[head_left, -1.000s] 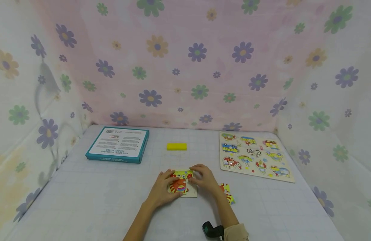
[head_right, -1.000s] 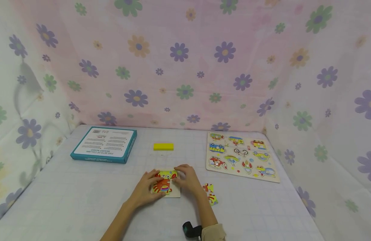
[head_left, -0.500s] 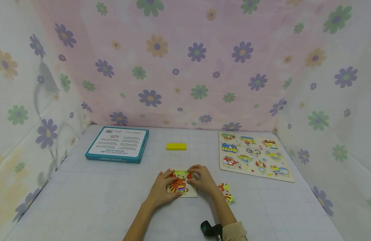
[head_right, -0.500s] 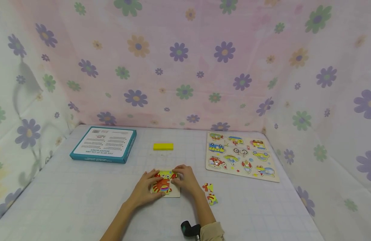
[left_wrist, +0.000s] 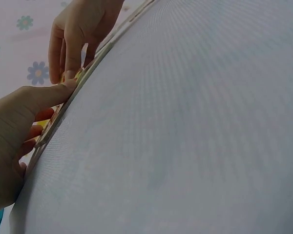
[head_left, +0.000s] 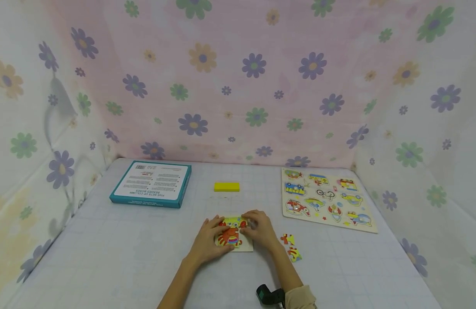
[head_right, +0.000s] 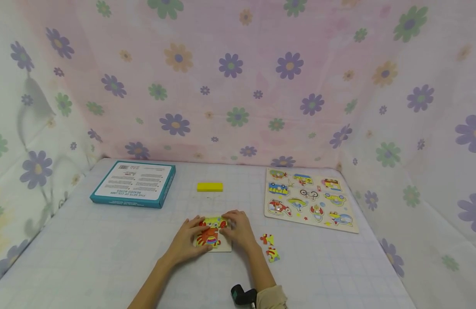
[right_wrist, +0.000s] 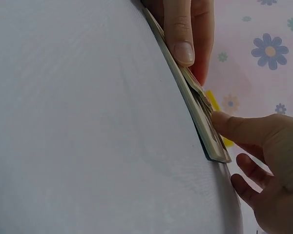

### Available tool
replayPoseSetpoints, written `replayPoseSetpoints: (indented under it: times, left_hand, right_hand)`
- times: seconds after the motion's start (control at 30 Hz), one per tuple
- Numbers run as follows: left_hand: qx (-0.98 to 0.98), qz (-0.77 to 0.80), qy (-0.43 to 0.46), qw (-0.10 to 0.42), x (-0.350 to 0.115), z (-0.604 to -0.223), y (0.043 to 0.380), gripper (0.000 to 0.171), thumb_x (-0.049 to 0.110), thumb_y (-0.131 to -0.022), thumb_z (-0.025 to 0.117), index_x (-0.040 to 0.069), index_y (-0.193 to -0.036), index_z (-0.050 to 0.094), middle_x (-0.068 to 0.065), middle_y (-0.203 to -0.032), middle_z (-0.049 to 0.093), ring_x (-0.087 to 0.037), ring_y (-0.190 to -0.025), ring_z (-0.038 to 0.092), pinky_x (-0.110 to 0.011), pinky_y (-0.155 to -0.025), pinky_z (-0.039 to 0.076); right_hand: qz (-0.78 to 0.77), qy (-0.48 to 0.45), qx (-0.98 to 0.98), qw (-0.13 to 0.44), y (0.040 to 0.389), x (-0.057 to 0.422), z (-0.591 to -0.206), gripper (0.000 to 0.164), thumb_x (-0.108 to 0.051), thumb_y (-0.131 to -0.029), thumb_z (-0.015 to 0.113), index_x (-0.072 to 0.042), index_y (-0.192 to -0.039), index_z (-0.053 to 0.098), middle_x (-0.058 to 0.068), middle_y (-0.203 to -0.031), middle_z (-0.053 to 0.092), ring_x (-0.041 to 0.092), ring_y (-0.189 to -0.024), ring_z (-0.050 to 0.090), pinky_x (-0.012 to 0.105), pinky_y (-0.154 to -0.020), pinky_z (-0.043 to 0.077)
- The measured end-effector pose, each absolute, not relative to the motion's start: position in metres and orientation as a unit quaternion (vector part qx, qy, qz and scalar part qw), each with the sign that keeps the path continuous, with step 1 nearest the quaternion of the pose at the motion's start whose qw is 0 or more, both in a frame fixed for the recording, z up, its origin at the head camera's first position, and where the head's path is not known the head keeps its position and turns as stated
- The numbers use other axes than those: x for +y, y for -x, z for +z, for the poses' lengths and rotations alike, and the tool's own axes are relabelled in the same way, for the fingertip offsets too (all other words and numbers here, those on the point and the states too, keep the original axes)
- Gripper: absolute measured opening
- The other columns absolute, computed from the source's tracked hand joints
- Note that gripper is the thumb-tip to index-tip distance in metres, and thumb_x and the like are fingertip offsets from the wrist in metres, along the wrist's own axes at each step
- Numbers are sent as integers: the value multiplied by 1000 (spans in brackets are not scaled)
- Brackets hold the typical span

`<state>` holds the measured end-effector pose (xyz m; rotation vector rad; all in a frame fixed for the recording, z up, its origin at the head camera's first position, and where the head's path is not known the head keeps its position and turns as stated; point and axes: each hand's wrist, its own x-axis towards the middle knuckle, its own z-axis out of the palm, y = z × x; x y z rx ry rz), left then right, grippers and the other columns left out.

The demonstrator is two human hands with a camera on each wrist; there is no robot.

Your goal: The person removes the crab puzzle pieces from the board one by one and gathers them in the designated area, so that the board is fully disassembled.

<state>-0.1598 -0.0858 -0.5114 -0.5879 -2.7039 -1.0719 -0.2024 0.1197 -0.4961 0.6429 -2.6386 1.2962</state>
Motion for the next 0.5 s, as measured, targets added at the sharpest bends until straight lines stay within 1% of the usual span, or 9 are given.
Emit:
replayPoseSetpoints:
  times: [0.17, 0.37, 0.5]
  left_hand:
    - [-908, -360, 197, 86, -86, -512, 159, 52, 37, -70, 79, 8, -112, 69, -13, -132, 54, -32, -131, 41, -53, -112, 22]
    - [-908, -357, 198, 89, -85, -512, 160, 54, 38, -71, 79, 8, -114, 68, -12, -132, 54, -31, -132, 41, -54, -112, 22]
    - [-913, -343, 202, 87, -85, -511, 160, 57, 39, -72, 77, 8, -118, 66, -12, -134, 53, -31, -132, 40, -53, -112, 23]
  right_hand:
    - [449, -203, -869, 49, 201, 122, -496, 32, -9, -75, 78, 1, -103, 68, 12, -103, 68, 28, -98, 61, 41, -86, 49]
    - [448, -206, -869, 38, 202, 122, -497, 29, -10, -77, 76, 1, -103, 68, 13, -103, 67, 28, -96, 61, 39, -84, 51]
    - [445, -208, -870, 35, 202, 120, -496, 30, -6, -75, 77, 1, -103, 68, 14, -106, 65, 30, -99, 59, 42, -86, 49]
